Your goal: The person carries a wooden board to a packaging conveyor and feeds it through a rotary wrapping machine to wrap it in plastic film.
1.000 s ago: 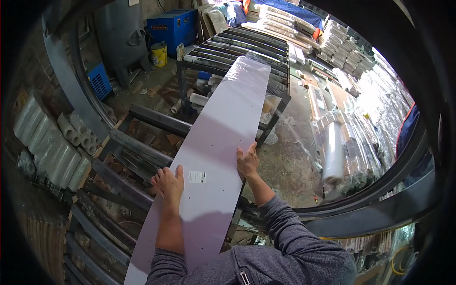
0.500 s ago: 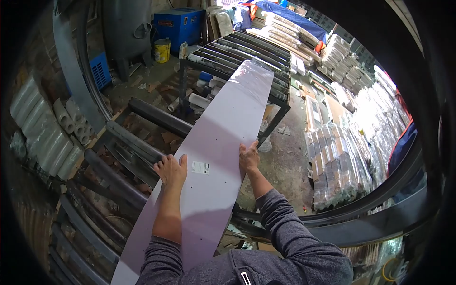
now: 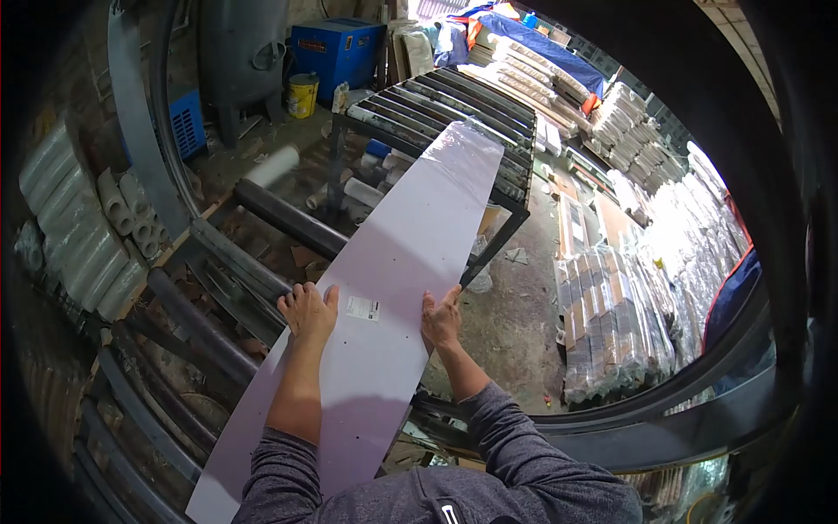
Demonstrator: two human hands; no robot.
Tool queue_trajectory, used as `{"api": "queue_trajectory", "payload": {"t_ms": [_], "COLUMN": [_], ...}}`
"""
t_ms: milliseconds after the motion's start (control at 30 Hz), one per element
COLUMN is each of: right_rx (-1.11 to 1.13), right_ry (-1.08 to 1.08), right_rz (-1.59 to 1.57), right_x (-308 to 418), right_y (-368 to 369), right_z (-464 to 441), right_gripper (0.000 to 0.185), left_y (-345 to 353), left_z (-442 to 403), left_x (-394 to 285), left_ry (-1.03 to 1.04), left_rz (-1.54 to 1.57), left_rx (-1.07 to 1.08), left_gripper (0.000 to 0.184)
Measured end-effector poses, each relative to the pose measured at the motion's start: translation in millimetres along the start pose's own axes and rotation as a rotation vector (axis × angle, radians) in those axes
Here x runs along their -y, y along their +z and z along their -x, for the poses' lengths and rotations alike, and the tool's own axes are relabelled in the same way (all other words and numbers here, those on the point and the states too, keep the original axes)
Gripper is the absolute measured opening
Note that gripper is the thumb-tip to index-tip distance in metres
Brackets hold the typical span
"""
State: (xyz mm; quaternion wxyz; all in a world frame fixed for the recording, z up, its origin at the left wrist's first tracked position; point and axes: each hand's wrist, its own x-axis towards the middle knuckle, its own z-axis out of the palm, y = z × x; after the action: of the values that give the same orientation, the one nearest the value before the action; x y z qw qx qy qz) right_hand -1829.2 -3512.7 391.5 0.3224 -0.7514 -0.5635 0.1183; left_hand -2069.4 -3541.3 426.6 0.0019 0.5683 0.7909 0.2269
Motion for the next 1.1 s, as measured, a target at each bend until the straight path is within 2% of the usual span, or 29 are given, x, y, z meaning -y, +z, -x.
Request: {"api": "queue_trajectory", "payload": {"t_ms": [167,267,467,867,1100], "right_rx": [0.032,0.007,0.001,0.027,0.021], "right_ry": [0.032,0.025,0.047,0.112,0.023], "right_rz": [0.046,0.080,0.059,0.087,-0.087], "right_x": [4.4,5.8,5.1,11.6,11.0], "right_y": [-5.7,-6.1,-3.0,-5.3,-6.9], "right_z": [-3.3,-5.4,-12.0,-12.6,42.6], "right_gripper": [0.080,0.081,0.080,0.076,0.078], "left_y": [-3.0,-21.8,-69.0,-65.1,-65.9], "left_z": [15.8,43.4,108.0,97.7,95.6], "left_x": [9.9,37.7,88.8,74.4,69.3], "left_ry": [0.105,0.149,-0.015,-0.014,-0.023], "left_rz": [0.029,0.046,-0.050,-0.129,-0.135], "left_rx": [-0.096,-0.124,-0.048,-0.072,-0.083], "left_gripper": [0.044,0.043,0.044,0.042,0.040]}}
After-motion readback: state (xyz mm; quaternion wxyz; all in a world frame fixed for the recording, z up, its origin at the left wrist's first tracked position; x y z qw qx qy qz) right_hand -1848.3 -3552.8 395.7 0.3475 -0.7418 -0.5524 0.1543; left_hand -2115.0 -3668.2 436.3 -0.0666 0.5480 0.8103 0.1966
